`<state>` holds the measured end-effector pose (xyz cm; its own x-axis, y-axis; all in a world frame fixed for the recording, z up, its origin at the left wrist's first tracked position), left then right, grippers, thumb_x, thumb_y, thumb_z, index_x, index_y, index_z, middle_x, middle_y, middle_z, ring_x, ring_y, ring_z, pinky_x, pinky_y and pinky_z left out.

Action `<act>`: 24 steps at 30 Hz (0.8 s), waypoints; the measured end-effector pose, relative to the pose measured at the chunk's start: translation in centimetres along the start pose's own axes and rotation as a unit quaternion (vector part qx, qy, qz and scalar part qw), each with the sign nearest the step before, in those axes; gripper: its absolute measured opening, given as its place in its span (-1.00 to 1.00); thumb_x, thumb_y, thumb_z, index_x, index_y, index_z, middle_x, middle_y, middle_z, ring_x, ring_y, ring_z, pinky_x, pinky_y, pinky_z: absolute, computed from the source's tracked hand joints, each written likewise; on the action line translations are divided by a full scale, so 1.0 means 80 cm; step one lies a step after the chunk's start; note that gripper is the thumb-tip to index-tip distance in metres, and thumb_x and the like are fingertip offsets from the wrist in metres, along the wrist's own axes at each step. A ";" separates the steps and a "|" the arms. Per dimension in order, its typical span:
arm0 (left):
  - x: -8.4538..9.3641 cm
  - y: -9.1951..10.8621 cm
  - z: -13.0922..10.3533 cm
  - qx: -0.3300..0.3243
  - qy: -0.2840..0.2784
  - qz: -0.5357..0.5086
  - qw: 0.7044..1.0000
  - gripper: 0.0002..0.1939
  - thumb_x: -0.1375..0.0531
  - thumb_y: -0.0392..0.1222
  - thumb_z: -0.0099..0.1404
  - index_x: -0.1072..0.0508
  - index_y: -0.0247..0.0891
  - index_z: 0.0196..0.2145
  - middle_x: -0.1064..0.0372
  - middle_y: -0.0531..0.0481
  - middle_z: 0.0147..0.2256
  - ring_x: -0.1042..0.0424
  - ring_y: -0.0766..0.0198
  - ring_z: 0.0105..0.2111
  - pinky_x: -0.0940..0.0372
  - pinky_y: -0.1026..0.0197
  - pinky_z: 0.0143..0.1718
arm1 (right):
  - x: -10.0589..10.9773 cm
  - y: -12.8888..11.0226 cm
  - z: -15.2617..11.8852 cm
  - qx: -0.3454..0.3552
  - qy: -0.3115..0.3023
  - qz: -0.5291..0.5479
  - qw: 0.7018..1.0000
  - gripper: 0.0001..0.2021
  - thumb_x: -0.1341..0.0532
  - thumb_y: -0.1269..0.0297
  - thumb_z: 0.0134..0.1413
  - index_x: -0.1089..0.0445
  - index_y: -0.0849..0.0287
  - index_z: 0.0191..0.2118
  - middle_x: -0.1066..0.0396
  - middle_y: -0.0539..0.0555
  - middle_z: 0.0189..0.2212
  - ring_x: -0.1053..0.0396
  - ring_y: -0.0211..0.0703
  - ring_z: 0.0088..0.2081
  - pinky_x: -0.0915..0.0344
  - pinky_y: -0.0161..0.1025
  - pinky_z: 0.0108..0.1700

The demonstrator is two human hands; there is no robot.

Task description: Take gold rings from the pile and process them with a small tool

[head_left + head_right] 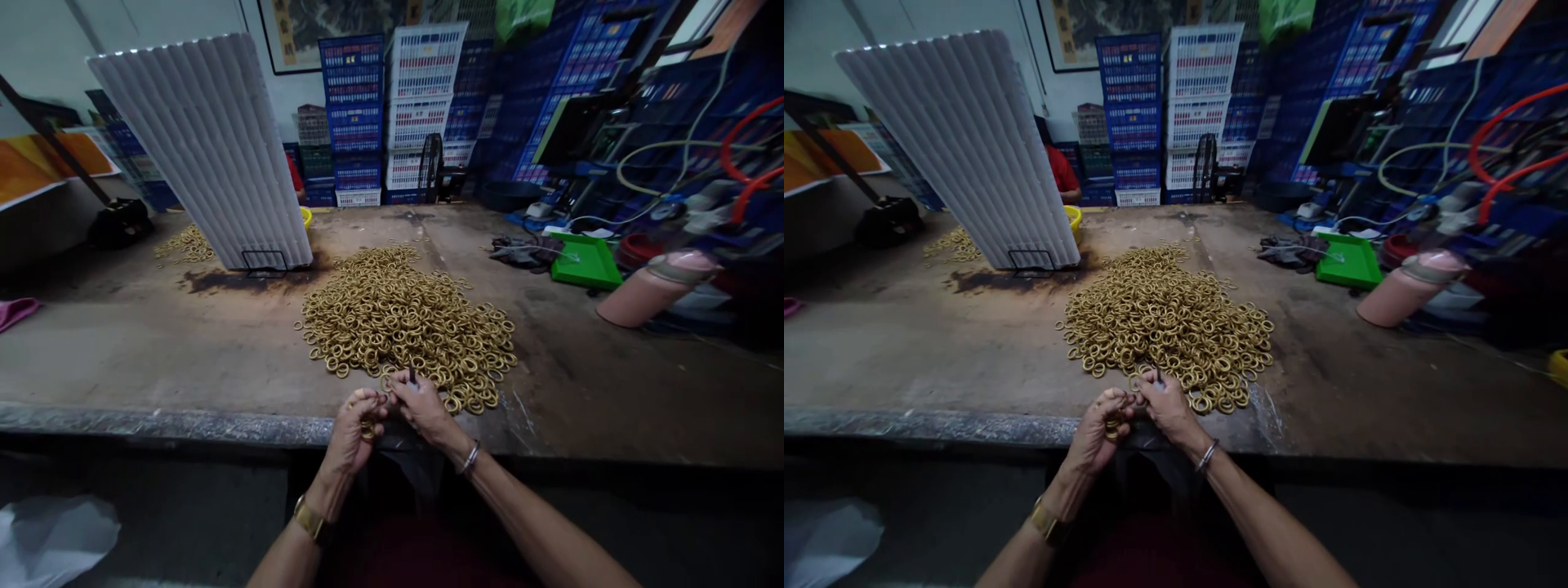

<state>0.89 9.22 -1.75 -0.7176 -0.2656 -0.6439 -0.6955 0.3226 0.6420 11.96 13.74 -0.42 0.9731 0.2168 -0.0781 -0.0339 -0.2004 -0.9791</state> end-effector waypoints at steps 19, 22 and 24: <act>-0.010 0.000 -0.012 -0.093 -0.007 0.092 0.991 -0.71 -0.25 -0.05 0.02 -0.34 -0.32 -0.39 -0.28 0.08 -0.59 -0.19 0.48 -0.65 -0.05 0.46 -0.70 | -0.013 0.024 -0.018 -0.037 0.047 0.018 0.998 -0.76 -0.19 0.12 -0.18 -0.26 0.21 -0.54 -0.21 -0.12 -0.74 -0.01 -0.48 -0.76 0.09 -0.47 -0.75; -0.008 -0.002 -0.014 -0.095 -0.001 0.123 0.988 -0.68 -0.24 -0.01 0.02 -0.36 -0.33 -0.40 -0.28 0.08 -0.60 -0.18 0.48 -0.67 -0.04 0.45 -0.71 | -0.016 0.027 -0.020 -0.052 0.032 0.042 0.997 -0.75 -0.19 0.11 -0.20 -0.24 0.21 -0.54 -0.21 -0.13 -0.74 -0.02 -0.47 -0.77 0.10 -0.47 -0.75; -0.007 -0.001 -0.016 -0.108 0.015 0.154 0.982 -0.67 -0.24 0.01 0.01 -0.37 -0.33 -0.39 -0.28 0.08 -0.60 -0.18 0.49 -0.68 -0.05 0.45 -0.72 | -0.019 0.026 -0.022 -0.066 0.022 0.071 0.995 -0.74 -0.19 0.10 -0.20 -0.20 0.20 -0.57 -0.18 -0.15 -0.76 0.00 -0.48 -0.78 0.14 -0.47 -0.77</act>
<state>1.26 8.18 -0.90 -0.8938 -0.2132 -0.3945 -0.4343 0.1920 0.8801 10.82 11.32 -2.04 0.9697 0.1367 -0.2023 -0.1436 -0.3508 -0.9254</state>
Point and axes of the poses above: each hand's wrist, its own z-axis towards the middle knuckle, its own x-axis out of the back of the hand, y = z × x, the point moved 5 cm from there along z, towards the middle knuckle
